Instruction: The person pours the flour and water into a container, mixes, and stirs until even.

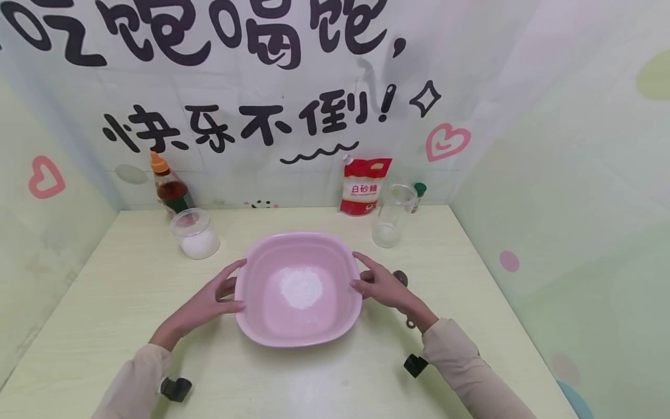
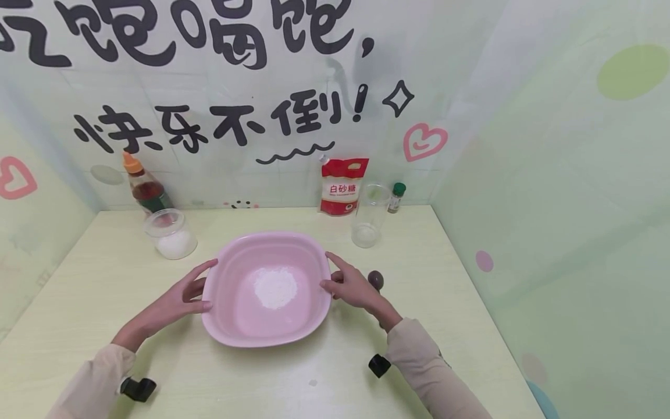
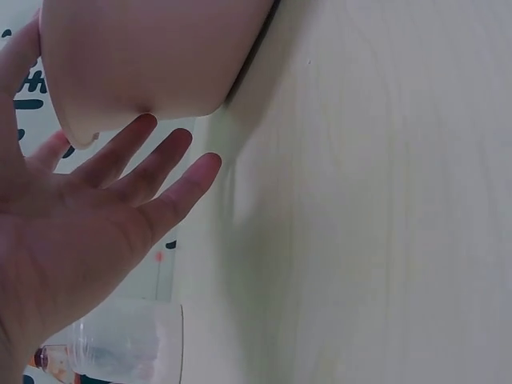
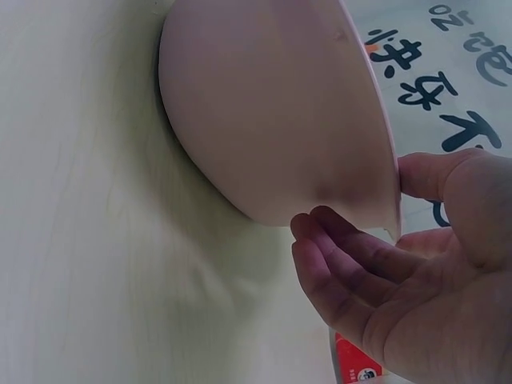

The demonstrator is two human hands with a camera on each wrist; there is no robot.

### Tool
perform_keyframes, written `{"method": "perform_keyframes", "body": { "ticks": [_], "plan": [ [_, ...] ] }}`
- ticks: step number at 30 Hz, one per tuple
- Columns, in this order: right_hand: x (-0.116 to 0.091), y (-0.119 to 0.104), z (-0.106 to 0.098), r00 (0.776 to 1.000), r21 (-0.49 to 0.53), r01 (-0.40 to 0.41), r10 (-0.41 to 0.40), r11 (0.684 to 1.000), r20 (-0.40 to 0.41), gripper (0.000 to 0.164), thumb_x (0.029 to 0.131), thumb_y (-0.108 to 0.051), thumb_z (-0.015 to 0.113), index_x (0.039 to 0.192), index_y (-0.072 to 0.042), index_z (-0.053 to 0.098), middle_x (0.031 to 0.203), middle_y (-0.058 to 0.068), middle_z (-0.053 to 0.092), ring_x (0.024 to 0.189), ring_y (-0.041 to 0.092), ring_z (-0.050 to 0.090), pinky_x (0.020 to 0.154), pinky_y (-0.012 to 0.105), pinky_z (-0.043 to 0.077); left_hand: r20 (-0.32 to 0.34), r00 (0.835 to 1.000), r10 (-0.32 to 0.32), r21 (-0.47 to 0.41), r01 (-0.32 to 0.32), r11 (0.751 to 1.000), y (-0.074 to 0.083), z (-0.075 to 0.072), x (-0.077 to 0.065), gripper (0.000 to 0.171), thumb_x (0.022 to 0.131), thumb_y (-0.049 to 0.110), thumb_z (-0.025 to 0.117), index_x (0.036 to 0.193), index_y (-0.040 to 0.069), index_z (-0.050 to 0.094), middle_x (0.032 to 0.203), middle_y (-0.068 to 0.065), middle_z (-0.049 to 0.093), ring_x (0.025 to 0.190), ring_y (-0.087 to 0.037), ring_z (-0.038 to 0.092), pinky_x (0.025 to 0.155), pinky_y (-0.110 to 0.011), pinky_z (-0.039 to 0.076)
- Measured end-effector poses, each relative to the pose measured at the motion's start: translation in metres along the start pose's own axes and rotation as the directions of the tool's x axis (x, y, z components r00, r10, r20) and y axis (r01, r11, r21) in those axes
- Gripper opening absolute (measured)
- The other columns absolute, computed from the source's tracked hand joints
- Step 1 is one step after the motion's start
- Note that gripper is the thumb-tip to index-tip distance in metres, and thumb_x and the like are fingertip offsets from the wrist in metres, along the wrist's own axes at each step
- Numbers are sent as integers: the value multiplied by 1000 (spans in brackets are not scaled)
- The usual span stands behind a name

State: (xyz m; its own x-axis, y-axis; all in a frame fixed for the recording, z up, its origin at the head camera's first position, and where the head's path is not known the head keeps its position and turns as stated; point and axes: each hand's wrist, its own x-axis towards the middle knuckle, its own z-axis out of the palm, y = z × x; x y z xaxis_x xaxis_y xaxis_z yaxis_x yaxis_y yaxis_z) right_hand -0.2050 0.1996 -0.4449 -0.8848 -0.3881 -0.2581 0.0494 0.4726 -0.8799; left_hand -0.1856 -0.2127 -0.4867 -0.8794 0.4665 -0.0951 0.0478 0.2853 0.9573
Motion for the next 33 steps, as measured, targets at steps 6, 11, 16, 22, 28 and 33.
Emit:
{"method": "perform_keyframes", "body": {
  "ticks": [6,11,16,22,28,33],
  "plan": [
    [3,-4,-7,1000,-34,8,-9,999,-30,66,100,-21,60,158,-15,28,118,17,70,97,22,71,83,41,61,-11,1000,-19,-25,19,1000,-1,2,0,92,92,18,72,161,26,12,155,-30,38,136,-48,47,101,-38,51],
    [7,-6,-23,987,-32,41,-46,999,-155,62,101,-23,58,155,-9,32,121,22,69,103,29,71,83,38,61,-12,1000,-16,-36,15,999,-2,2,-1,92,92,17,72,161,26,12,155,-30,36,137,-49,46,101,-35,50],
    [15,0,-45,922,24,105,-88,994,-377,54,101,-16,57,150,-4,38,116,28,69,93,22,73,78,31,60,-13,1000,-7,-44,6,999,-3,2,-1,92,92,16,72,161,24,12,155,-31,36,136,-50,46,99,-29,50],
    [24,14,-66,718,116,212,-74,970,-692,36,99,-12,61,131,2,56,86,7,73,67,0,66,64,17,55,-11,1000,-18,-36,18,999,-4,2,-1,92,92,17,72,161,25,12,154,-30,38,135,-49,48,102,-39,50],
    [35,25,-85,594,73,198,-60,977,-802,42,95,-18,67,133,-2,57,84,-7,65,72,2,61,62,13,49,-23,998,-53,-38,52,998,-2,2,-1,91,92,17,72,161,28,13,156,-27,38,138,-49,44,106,-56,46],
    [50,29,-94,677,46,61,-7,997,-736,73,91,-27,74,153,-13,37,131,18,58,120,27,55,96,34,50,-16,999,-52,-31,52,998,0,2,0,91,92,18,72,161,27,13,156,-29,37,137,-50,44,106,-58,46]
  ]
}}
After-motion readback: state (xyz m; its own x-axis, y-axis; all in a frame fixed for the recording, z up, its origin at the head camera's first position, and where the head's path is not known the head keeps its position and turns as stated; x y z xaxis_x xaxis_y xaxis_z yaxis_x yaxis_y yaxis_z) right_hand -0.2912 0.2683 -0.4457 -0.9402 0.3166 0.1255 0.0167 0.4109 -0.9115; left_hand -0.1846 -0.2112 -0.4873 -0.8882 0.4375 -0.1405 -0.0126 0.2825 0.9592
